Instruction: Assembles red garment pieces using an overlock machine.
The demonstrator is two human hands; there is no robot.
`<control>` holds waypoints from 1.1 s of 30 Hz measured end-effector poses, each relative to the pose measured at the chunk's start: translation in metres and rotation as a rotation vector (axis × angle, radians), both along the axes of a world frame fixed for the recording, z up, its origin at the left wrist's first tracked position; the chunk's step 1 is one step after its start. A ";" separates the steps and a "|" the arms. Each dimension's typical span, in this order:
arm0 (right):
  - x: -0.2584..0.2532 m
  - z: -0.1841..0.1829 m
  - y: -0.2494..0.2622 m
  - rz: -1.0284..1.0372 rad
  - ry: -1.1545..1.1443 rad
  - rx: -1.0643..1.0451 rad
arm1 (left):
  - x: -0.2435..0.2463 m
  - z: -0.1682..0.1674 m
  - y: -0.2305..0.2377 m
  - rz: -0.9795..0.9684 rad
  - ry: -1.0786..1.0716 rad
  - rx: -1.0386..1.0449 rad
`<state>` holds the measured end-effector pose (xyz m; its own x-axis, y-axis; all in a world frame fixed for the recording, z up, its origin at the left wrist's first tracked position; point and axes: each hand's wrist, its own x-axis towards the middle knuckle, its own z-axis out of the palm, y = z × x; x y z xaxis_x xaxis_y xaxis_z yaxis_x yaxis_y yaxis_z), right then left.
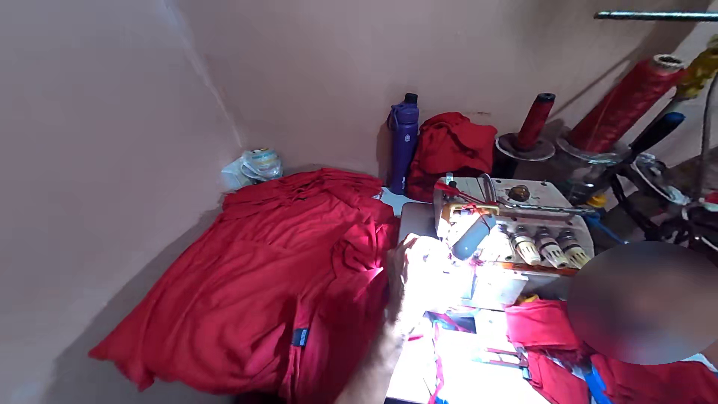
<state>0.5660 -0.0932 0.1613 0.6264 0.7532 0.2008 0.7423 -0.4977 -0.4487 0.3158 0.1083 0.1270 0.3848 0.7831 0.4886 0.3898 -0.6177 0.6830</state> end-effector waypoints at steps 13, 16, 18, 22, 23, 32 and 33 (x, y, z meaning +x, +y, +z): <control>-0.188 -0.068 -0.064 0.237 0.508 0.380 | -0.011 -0.024 -0.013 0.007 -0.052 0.225; -0.214 -0.089 -0.047 0.254 0.449 0.322 | -0.002 -0.013 -0.006 -0.001 0.020 0.053; -0.223 -0.105 -0.031 0.193 0.224 0.343 | 0.006 -0.011 -0.003 -0.010 -0.016 0.032; -0.207 -0.144 0.007 0.069 -0.278 0.328 | 0.004 -0.023 -0.005 0.009 -0.061 0.083; -0.202 -0.150 0.011 0.071 -0.308 0.305 | 0.003 -0.026 -0.005 0.024 -0.059 0.121; -0.211 -0.132 0.017 0.128 -0.007 0.615 | -0.044 -0.056 -0.036 -0.172 0.055 0.671; -0.214 -0.125 0.020 0.146 0.111 0.642 | -0.051 -0.063 -0.044 -0.213 0.072 0.701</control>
